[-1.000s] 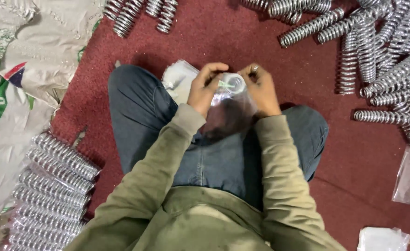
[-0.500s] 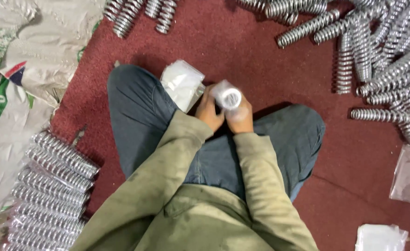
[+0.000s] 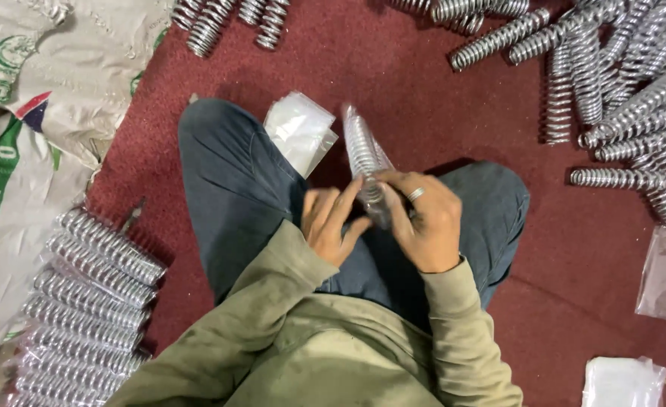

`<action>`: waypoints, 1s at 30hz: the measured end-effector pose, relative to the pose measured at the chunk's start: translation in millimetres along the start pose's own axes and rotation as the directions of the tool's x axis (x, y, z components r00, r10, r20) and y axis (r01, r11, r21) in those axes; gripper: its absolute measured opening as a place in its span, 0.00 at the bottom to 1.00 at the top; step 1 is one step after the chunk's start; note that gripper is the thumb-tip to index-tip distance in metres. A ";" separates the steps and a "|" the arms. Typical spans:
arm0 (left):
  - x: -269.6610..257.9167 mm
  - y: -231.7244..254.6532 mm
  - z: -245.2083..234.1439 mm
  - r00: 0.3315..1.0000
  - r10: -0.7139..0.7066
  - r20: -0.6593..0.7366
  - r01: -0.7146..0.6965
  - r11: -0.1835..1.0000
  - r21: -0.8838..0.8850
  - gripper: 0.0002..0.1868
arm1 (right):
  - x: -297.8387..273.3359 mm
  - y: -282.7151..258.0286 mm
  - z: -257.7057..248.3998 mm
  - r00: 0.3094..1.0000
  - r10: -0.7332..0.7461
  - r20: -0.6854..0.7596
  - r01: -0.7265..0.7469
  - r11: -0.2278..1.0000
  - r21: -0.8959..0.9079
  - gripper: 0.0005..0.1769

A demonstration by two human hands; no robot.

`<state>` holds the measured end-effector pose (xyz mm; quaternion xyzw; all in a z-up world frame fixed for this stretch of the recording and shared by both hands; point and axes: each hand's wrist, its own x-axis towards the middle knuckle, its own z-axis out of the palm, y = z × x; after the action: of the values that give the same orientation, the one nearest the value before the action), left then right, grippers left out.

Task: Packing individual metal springs into small plastic bags while sitting on the floor.

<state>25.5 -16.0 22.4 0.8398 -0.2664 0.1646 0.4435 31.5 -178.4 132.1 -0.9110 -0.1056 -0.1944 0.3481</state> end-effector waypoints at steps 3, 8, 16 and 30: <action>31.4 5.2 8.5 0.990 -0.120 -0.075 0.111 0.987 -0.119 0.25 | -13.4 8.8 10.1 0.935 -0.349 0.060 0.353 0.933 -0.073 0.08; 45.0 -27.9 42.7 0.971 0.237 -0.030 -0.232 0.906 -0.355 0.09 | -10.9 2.5 1.6 0.985 -0.170 -0.037 0.170 0.985 -0.009 0.08; 8.8 7.1 -17.7 0.986 -0.131 0.100 0.164 0.850 -0.501 0.45 | -8.5 12.2 34.0 0.686 0.594 0.421 -0.553 0.801 -0.229 0.18; -107.7 -162.1 -173.0 0.469 -0.633 -0.616 0.834 0.547 0.073 0.71 | -35.2 -68.2 47.0 0.771 -0.124 0.625 -0.115 0.937 0.329 0.22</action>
<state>28.2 235.8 -43.8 0.8571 0.2960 0.2204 0.3593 -9.5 -98.6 125.4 -0.8459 -0.2519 0.1465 0.4466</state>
